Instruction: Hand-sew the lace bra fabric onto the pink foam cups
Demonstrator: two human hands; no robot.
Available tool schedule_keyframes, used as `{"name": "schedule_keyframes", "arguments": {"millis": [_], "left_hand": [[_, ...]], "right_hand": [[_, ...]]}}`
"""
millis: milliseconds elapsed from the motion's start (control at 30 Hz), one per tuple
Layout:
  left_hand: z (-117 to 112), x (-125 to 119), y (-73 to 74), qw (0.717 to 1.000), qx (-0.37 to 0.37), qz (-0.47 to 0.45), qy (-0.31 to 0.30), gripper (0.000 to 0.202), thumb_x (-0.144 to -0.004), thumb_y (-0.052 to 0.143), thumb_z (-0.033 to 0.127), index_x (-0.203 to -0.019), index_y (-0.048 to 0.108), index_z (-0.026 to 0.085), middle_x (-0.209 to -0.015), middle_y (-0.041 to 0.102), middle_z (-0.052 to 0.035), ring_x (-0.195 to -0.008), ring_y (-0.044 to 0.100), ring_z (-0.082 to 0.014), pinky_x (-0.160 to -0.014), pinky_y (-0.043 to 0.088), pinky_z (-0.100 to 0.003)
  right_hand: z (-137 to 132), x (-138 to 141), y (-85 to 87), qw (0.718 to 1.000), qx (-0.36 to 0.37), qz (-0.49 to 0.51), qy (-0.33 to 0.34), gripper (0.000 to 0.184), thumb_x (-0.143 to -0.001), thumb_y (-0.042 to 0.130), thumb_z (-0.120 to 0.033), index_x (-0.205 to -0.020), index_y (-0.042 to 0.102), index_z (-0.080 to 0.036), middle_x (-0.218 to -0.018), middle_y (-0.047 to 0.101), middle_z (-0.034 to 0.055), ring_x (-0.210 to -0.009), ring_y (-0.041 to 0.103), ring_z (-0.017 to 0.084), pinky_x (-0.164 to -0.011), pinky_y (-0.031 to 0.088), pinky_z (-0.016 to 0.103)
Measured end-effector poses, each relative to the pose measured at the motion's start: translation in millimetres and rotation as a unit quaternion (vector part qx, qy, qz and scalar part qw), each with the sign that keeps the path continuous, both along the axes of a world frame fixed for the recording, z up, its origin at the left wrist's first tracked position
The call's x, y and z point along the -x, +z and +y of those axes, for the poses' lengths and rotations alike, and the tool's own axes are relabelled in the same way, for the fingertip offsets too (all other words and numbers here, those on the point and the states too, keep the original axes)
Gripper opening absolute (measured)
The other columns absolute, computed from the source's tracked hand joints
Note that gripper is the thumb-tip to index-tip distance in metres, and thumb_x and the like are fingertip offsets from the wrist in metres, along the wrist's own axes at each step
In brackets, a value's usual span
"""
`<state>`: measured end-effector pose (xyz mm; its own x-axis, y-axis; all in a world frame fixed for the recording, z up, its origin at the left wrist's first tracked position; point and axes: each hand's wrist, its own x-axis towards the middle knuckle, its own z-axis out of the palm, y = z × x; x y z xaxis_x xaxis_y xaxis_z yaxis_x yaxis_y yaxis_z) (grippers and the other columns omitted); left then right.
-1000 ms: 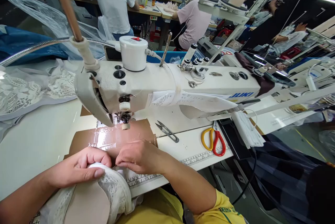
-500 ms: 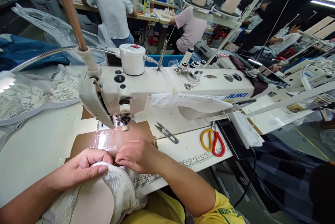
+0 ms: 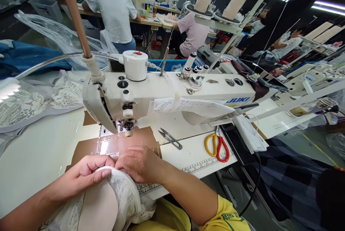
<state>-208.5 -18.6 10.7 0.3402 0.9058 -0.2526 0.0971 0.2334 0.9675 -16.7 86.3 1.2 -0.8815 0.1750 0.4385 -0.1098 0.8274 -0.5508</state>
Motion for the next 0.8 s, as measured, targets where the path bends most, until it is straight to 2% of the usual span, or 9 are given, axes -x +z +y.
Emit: {"name": "schedule_keyframes", "arguments": {"millis": [100, 200, 367, 500, 600, 700, 800], "left_hand": [[0, -4, -0.8, 0.998, 0.016, -0.003, 0.066, 0.035, -0.092, 0.047, 0.047, -0.077, 0.055, 0.016, -0.069, 0.044, 0.0024, -0.063, 0.039, -0.013, -0.057, 0.033, -0.022], [-1, -6, -2.5, 0.993, 0.05, -0.014, 0.109, 0.035, -0.091, 0.048, 0.049, -0.079, 0.054, 0.017, -0.069, 0.045, 0.0025, -0.061, 0.04, -0.0127, -0.055, 0.034, -0.022], [-2, -6, -1.8, 0.991, 0.032, -0.035, 0.126, 0.033, -0.092, 0.048, 0.046, -0.08, 0.057, 0.017, -0.075, 0.055, -0.0011, -0.069, 0.049, -0.0166, -0.063, 0.04, -0.026], [-5, -7, 2.7, 0.988, 0.036, -0.065, 0.132, 0.033, -0.093, 0.045, 0.046, -0.08, 0.057, 0.018, -0.078, 0.058, -0.0024, -0.074, 0.054, -0.02, -0.067, 0.044, -0.028], [-6, -8, 3.4, 0.99, 0.019, -0.062, 0.124, 0.033, -0.092, 0.047, 0.046, -0.078, 0.057, 0.018, -0.076, 0.056, -0.0012, -0.07, 0.051, -0.0176, -0.064, 0.043, -0.026], [-5, -8, -0.7, 0.99, 0.003, -0.048, 0.131, 0.034, -0.091, 0.049, 0.047, -0.075, 0.055, 0.018, -0.069, 0.052, 0.0011, -0.063, 0.044, -0.0145, -0.057, 0.038, -0.023], [-2, -7, -5.2, 0.987, 0.011, -0.032, 0.16, 0.035, -0.092, 0.046, 0.048, -0.075, 0.053, 0.018, -0.068, 0.049, 0.0021, -0.061, 0.041, -0.0137, -0.055, 0.036, -0.022]], "right_hand": [[5, -2, 7.3, 0.997, 0.031, 0.027, -0.072, 0.022, -0.098, 0.04, -0.027, -0.093, 0.059, -0.018, -0.089, 0.068, 0.0043, -0.082, 0.062, 0.012, -0.075, 0.049, 0.023], [0, -8, 17.8, 0.984, 0.016, 0.082, -0.155, 0.017, -0.096, 0.044, -0.023, -0.095, 0.06, -0.018, -0.089, 0.067, 0.0044, -0.084, 0.063, 0.012, -0.074, 0.05, 0.023], [-21, -3, 20.6, 0.979, -0.133, 0.028, -0.155, 0.02, -0.096, 0.044, -0.027, -0.086, 0.059, -0.019, -0.078, 0.063, 0.0006, -0.068, 0.055, 0.012, -0.068, 0.046, 0.024], [-22, 12, 12.6, 0.956, -0.234, 0.004, -0.176, 0.019, -0.089, 0.044, -0.014, -0.074, 0.055, -0.018, -0.067, 0.053, 0.0002, -0.058, 0.041, 0.013, -0.054, 0.036, 0.024], [-23, 16, 16.6, 0.946, -0.29, 0.016, -0.143, 0.015, -0.08, 0.044, -0.007, -0.073, 0.053, -0.017, -0.066, 0.049, -0.0001, -0.055, 0.037, 0.013, -0.047, 0.029, 0.025], [-31, 10, 31.5, 0.949, -0.281, 0.096, -0.105, 0.016, -0.082, 0.042, -0.008, -0.078, 0.054, -0.018, -0.067, 0.049, 0.0, -0.054, 0.038, 0.013, -0.047, 0.031, 0.025], [-38, 1, 41.6, 0.951, -0.2, 0.19, -0.142, 0.012, -0.088, 0.044, -0.012, -0.083, 0.053, -0.018, -0.069, 0.052, 0.0004, -0.056, 0.044, 0.011, -0.052, 0.038, 0.023]]}}
